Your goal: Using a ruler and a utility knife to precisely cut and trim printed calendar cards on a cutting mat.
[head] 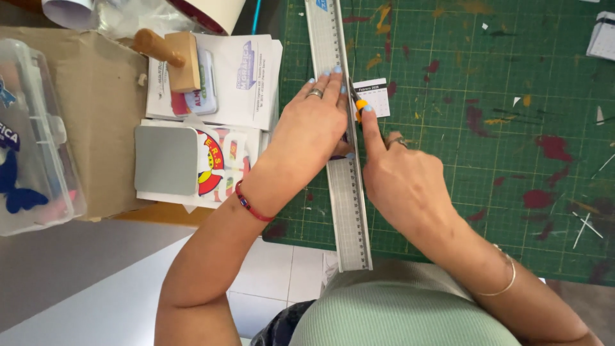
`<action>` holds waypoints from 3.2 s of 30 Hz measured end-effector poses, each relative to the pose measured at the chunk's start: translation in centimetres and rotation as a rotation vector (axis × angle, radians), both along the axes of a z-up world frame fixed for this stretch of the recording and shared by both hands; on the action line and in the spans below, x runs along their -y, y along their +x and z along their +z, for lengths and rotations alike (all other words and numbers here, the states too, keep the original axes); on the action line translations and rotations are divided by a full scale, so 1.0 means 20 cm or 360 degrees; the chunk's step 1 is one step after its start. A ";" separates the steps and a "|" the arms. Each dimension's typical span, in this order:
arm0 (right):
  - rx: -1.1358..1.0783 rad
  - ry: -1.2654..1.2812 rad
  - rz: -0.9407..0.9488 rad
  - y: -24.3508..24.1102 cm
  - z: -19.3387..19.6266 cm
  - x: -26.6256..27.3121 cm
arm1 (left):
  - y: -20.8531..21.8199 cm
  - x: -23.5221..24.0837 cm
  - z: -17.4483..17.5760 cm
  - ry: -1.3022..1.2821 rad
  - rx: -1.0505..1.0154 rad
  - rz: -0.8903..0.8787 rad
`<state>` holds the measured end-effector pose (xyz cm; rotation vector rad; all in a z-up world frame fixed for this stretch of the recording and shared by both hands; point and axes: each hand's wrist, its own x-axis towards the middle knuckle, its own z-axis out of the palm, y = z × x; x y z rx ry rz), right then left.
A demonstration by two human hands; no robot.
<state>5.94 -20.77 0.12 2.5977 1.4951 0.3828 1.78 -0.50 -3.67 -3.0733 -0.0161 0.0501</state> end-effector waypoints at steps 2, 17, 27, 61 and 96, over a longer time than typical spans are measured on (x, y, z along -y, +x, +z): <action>-0.0084 -0.0016 0.0006 -0.01 0.01 0.01 | 0.01 0.00 0.00 -0.0008 -0.0073 0.0011; -0.0168 -0.0101 0.0004 -0.08 0.04 0.08 | 0.03 0.01 -0.01 0.0038 -0.0076 0.0029; -0.0183 -0.0119 0.0044 -0.15 0.07 0.18 | 0.04 0.01 -0.03 0.0065 -0.0160 0.0046; -0.0954 0.0045 -0.0178 0.09 0.17 -0.01 | 0.01 -0.02 0.02 -0.0137 -0.0027 0.0007; -0.1059 -0.0756 -0.0648 0.11 0.51 0.46 | -0.09 0.02 0.23 0.0149 0.0203 0.0012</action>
